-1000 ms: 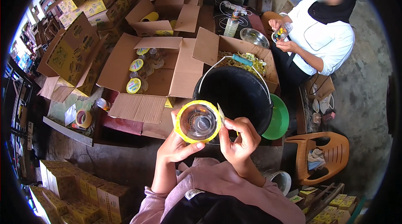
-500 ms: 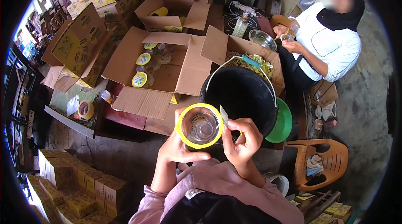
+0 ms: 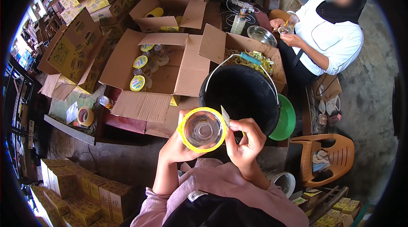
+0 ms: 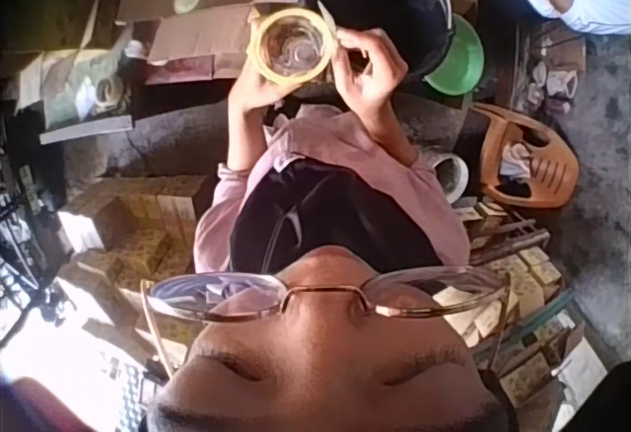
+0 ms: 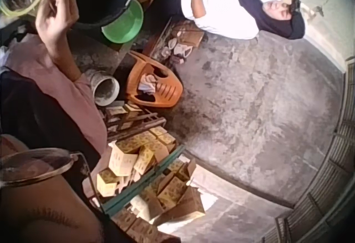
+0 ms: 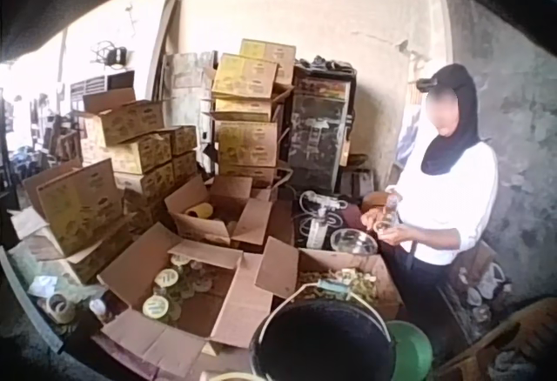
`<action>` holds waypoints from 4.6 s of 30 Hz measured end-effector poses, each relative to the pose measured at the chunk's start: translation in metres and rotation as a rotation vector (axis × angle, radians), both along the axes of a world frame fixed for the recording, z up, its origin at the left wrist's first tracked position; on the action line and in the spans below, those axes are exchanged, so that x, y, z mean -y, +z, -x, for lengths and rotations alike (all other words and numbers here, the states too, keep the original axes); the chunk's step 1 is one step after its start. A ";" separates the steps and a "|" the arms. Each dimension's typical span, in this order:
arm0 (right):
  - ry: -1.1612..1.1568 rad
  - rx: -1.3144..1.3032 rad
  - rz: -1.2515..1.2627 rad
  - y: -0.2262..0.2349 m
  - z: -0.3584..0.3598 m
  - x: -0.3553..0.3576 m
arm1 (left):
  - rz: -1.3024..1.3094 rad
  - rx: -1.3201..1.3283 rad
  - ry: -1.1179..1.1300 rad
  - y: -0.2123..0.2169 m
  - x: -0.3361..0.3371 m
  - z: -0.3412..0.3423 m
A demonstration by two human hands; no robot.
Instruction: The person picks up plastic cups from a box, removes labels and residual plastic with a scraper and by hand, and places the cleaned cups into a bucket.
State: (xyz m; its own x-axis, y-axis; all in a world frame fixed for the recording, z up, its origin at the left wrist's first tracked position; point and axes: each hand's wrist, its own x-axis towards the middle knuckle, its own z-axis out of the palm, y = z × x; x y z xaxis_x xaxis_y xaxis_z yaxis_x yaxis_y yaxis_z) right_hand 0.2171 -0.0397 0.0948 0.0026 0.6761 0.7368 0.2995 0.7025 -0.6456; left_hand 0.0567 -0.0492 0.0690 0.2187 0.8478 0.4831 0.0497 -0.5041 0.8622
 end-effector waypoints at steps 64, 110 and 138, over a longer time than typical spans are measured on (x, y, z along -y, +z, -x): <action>0.050 0.027 -0.003 0.000 -0.003 -0.003 | -0.060 0.099 -0.032 -0.012 -0.016 -0.006; -0.068 0.002 -0.134 0.005 -0.043 0.000 | 0.011 0.208 -0.026 -0.017 -0.010 -0.067; -0.061 0.077 -0.156 0.016 -0.110 0.011 | 0.098 0.388 -0.046 -0.026 -0.002 -0.138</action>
